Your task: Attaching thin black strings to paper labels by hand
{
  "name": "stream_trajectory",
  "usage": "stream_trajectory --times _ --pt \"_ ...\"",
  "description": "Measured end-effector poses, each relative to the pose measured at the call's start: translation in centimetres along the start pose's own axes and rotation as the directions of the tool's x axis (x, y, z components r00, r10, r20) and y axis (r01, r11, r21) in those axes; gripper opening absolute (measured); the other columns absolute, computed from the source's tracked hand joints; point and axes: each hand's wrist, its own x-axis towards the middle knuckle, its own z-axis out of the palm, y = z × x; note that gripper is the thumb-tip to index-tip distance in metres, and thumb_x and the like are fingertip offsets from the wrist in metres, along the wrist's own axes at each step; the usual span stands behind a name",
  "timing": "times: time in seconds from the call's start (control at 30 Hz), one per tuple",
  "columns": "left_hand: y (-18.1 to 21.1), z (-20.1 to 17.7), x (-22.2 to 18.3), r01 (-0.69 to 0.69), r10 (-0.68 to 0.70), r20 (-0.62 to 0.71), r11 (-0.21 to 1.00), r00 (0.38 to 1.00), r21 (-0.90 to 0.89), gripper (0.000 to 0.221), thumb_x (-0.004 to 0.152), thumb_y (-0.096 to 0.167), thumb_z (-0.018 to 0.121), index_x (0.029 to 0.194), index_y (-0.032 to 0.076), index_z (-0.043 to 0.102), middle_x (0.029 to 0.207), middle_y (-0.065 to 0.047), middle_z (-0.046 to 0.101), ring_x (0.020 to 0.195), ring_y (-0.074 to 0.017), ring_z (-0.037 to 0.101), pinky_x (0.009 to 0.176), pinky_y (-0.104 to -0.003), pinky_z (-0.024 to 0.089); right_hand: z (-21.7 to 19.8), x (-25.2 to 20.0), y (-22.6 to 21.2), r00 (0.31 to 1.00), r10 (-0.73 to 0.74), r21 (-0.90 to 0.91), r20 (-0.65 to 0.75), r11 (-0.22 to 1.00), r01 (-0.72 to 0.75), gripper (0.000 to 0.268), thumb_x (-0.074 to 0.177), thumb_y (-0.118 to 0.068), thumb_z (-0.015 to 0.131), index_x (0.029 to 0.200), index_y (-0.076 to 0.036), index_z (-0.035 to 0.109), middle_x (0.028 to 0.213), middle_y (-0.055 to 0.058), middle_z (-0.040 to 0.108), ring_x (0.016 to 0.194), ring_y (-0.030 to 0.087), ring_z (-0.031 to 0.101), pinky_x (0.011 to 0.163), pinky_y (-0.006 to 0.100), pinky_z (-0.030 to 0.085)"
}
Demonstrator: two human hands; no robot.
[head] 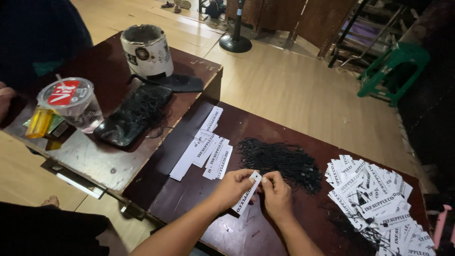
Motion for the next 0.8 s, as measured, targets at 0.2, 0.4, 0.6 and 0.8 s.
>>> stream_trajectory --times 0.2,0.4,0.6,0.8 --pt "-0.4 1.0 1.7 0.043 0.006 -0.188 0.967 0.982 0.252 0.038 0.09 0.026 0.057 0.116 0.011 0.079 0.086 -0.004 0.07 0.056 -0.0162 0.064 0.056 -0.028 0.055 0.4 -0.3 0.2 0.991 -0.017 -0.167 -0.13 0.986 -0.005 0.013 0.095 -0.025 0.059 0.091 -0.015 0.065 0.082 0.003 0.072 0.079 0.026 0.068 0.074 0.041 0.048" --pt "0.5 2.2 1.8 0.021 -0.017 -0.057 0.998 0.998 0.066 0.028 0.089 0.014 0.07 0.114 0.001 0.074 0.094 -0.009 0.072 0.057 -0.0156 0.062 0.059 -0.029 0.058 0.5 -0.1 1.5 0.989 0.012 -0.12 -0.149 0.992 -0.03 0.01 0.095 -0.02 0.057 0.09 -0.013 0.062 0.08 0.004 0.072 0.074 0.028 0.067 0.068 0.045 0.047" --pt "0.5 1.3 1.6 -0.026 0.024 0.038 0.998 0.999 0.052 0.028 0.094 0.025 0.069 0.114 0.005 0.074 0.086 -0.006 0.075 0.06 -0.014 0.067 0.061 -0.028 0.056 0.3 0.2 1.4 0.993 0.009 -0.117 -0.116 0.993 -0.023 0.011 0.096 -0.021 0.055 0.091 -0.013 0.062 0.081 0.004 0.071 0.075 0.027 0.067 0.071 0.043 0.046" --pt "0.6 1.8 2.2 0.049 -0.037 -0.051 0.969 0.998 0.241 0.011 0.087 0.007 0.056 0.085 0.01 0.066 0.062 -0.008 0.06 0.05 -0.016 0.063 0.043 -0.026 0.043 0.1 -0.2 2.1 0.997 -0.022 -0.046 -0.074 0.999 0.019 0.015 0.096 -0.023 0.057 0.088 -0.012 0.062 0.076 0.002 0.068 0.071 0.019 0.063 0.071 0.038 0.048"
